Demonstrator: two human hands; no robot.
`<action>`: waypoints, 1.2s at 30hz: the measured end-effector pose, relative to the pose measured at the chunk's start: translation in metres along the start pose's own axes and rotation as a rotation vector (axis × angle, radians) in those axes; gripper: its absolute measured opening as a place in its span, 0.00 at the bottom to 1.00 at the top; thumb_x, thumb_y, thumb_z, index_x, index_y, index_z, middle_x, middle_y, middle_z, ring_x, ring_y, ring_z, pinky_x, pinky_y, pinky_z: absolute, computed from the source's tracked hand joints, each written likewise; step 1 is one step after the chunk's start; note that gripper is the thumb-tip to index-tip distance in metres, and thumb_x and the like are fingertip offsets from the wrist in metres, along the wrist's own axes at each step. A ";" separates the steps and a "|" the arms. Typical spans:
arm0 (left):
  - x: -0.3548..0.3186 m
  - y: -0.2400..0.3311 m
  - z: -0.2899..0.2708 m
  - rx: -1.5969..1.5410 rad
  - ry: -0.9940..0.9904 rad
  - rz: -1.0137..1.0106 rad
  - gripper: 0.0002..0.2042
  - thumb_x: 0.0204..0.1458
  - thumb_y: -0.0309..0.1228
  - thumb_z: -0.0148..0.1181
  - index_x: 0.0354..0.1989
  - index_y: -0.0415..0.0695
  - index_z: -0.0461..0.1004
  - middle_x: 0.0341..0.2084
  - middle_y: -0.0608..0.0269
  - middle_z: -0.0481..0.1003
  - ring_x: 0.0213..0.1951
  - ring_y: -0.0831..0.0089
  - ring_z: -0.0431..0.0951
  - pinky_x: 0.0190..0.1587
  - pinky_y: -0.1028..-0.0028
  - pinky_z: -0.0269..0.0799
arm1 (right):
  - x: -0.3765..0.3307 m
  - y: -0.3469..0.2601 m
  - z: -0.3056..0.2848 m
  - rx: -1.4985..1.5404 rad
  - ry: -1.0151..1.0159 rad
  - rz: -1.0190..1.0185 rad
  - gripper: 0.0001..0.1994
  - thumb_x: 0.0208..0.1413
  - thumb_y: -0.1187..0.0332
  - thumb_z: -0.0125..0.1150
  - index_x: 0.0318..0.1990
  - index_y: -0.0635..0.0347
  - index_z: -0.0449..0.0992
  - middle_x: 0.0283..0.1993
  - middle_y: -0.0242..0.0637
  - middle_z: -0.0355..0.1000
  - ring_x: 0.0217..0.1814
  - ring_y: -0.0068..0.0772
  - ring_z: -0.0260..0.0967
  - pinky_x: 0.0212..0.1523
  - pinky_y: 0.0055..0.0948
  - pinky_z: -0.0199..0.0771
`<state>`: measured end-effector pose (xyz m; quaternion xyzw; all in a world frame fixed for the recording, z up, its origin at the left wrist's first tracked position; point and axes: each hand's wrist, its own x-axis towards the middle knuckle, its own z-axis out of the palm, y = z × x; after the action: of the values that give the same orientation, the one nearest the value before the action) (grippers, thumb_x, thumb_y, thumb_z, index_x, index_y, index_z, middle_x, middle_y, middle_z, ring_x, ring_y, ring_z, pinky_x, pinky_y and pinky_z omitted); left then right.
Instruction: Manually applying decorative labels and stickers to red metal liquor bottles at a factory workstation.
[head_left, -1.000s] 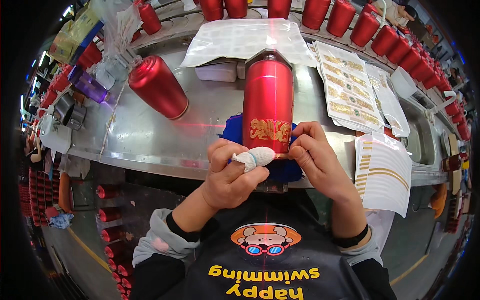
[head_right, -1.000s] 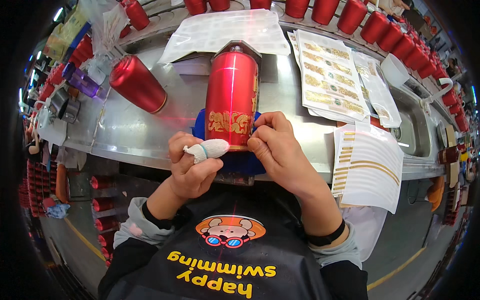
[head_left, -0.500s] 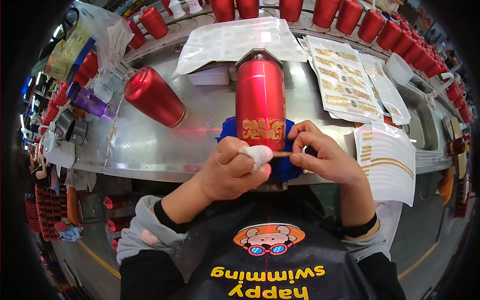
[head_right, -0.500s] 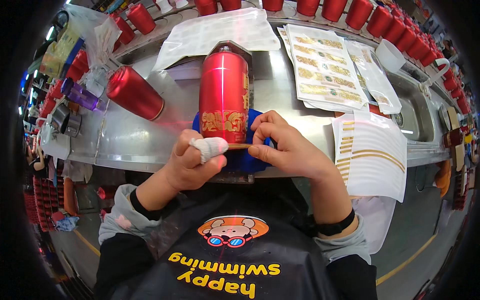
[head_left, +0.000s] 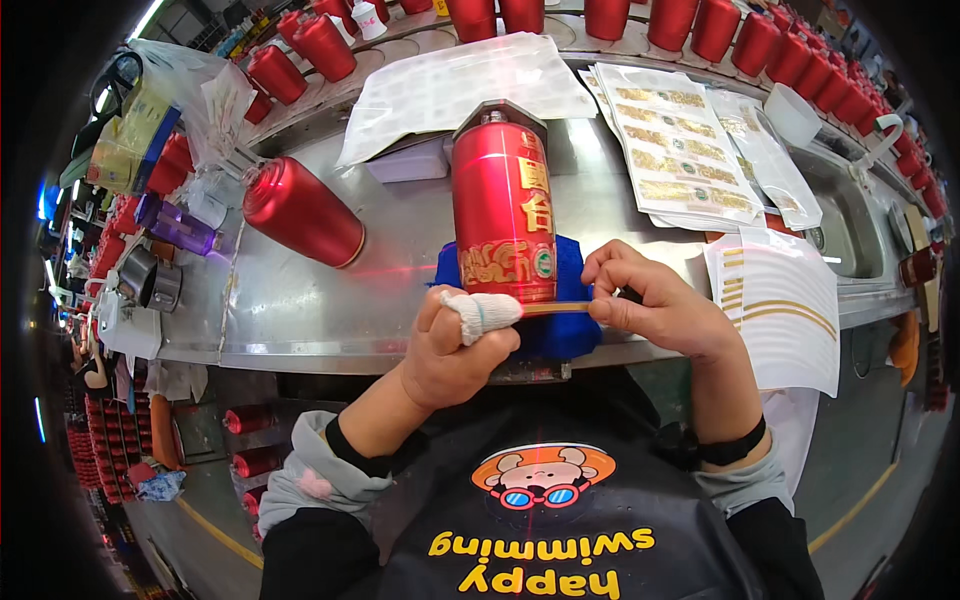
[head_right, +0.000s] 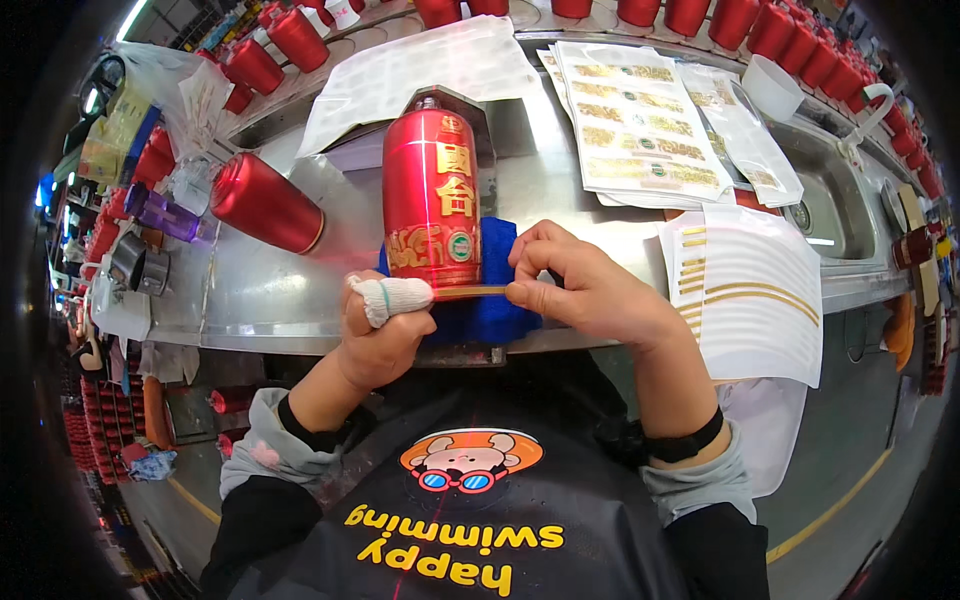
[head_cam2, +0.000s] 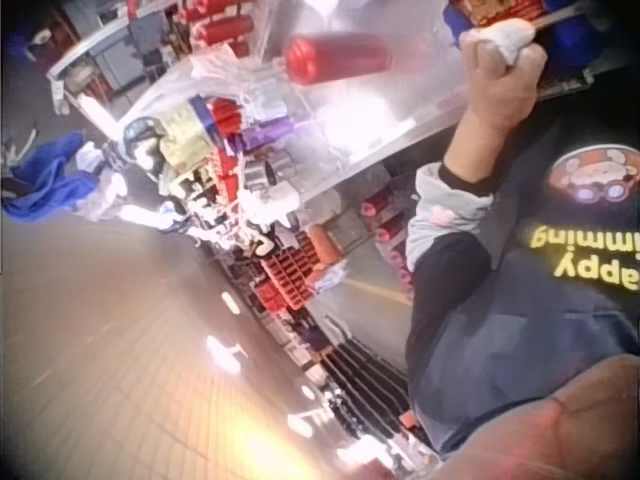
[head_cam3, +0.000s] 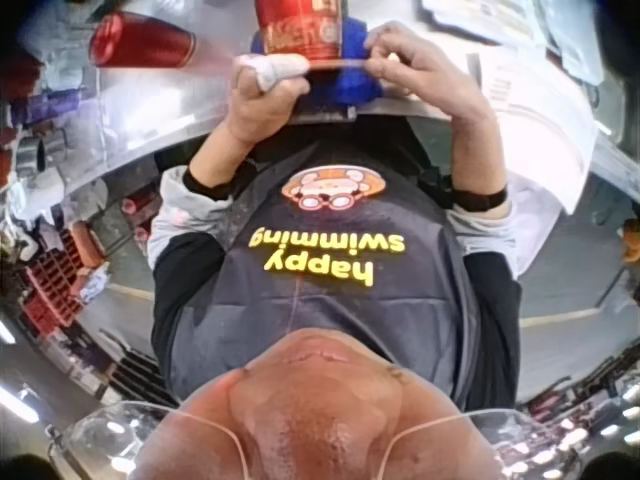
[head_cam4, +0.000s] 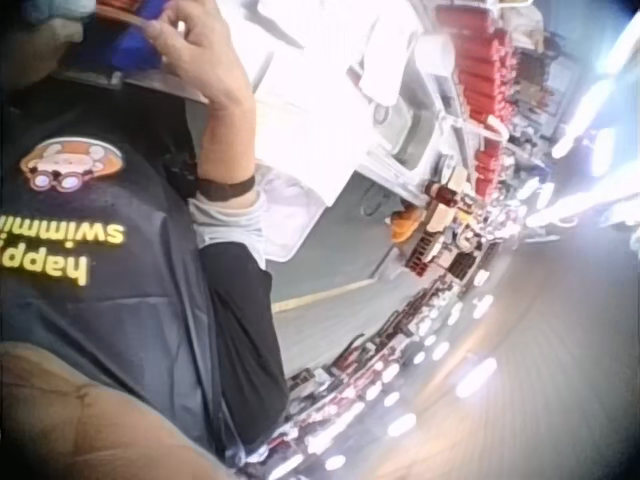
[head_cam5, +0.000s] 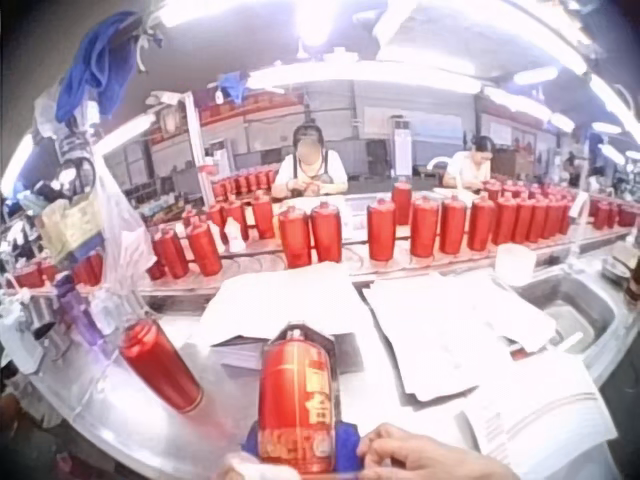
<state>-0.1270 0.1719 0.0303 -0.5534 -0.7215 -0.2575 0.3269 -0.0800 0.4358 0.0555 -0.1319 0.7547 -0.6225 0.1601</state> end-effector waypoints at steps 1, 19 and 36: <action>-0.001 0.001 -0.001 0.030 0.031 -0.052 0.11 0.31 0.26 0.66 0.28 0.51 0.77 0.42 0.69 0.72 0.38 0.65 0.68 0.36 0.69 0.68 | 0.000 0.000 -0.001 0.011 0.009 -0.010 0.13 0.59 0.61 0.61 0.30 0.60 0.69 0.47 0.33 0.60 0.39 0.18 0.59 0.39 0.19 0.63; 0.006 -0.004 -0.001 0.001 -0.036 0.113 0.11 0.31 0.26 0.65 0.28 0.52 0.77 0.40 0.69 0.71 0.38 0.67 0.68 0.35 0.71 0.67 | 0.000 0.006 -0.006 -0.029 -0.017 -0.054 0.14 0.62 0.62 0.56 0.28 0.61 0.68 0.44 0.32 0.62 0.42 0.21 0.56 0.44 0.21 0.59; 0.004 -0.003 0.001 0.060 -0.109 0.135 0.12 0.29 0.25 0.68 0.27 0.49 0.78 0.42 0.66 0.71 0.39 0.63 0.68 0.37 0.66 0.66 | 0.002 0.015 -0.004 0.122 0.027 0.067 0.14 0.63 0.59 0.54 0.34 0.62 0.73 0.38 0.30 0.63 0.38 0.21 0.59 0.38 0.22 0.63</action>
<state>-0.1311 0.1744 0.0331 -0.6040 -0.7066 -0.1826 0.3204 -0.0834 0.4416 0.0412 -0.0883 0.7212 -0.6635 0.1784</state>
